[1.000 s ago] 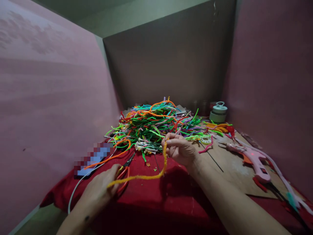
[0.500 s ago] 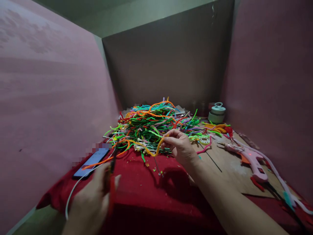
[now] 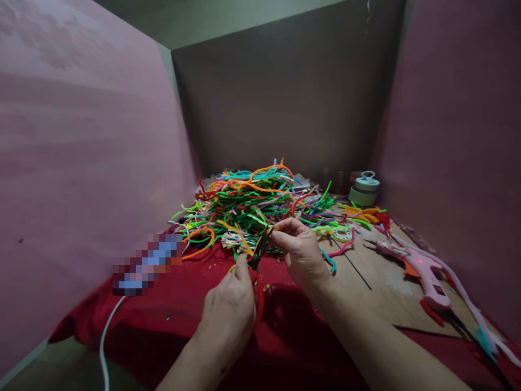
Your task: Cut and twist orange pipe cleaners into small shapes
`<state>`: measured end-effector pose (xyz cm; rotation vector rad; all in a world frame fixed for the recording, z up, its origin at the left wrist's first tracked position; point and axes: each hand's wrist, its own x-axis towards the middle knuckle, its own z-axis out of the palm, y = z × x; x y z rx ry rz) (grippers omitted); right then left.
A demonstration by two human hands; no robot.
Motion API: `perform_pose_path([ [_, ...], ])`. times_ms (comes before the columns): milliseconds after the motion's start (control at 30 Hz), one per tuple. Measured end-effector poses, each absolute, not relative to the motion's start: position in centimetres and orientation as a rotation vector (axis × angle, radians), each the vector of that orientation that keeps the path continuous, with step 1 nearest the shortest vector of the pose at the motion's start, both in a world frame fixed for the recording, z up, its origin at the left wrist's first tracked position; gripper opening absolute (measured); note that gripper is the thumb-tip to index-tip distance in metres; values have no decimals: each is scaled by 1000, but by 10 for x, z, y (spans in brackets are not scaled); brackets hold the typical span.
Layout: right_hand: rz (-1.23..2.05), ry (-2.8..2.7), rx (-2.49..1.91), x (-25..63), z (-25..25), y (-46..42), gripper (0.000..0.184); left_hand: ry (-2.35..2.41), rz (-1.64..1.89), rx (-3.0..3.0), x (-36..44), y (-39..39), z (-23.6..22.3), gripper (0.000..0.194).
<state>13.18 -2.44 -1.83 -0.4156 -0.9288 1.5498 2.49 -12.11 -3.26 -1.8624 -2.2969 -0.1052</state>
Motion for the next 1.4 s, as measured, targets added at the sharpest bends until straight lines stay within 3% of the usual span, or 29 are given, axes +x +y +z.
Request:
perform_pose_path([
  [900,1522,-1047,-452,134,-20,-24,16,-2248,130,-1847,20,-123,-20,50],
  [1400,1794,-918,-384,135,-22,-19,26,-2241,225,-1916,12,-126,-18,51],
])
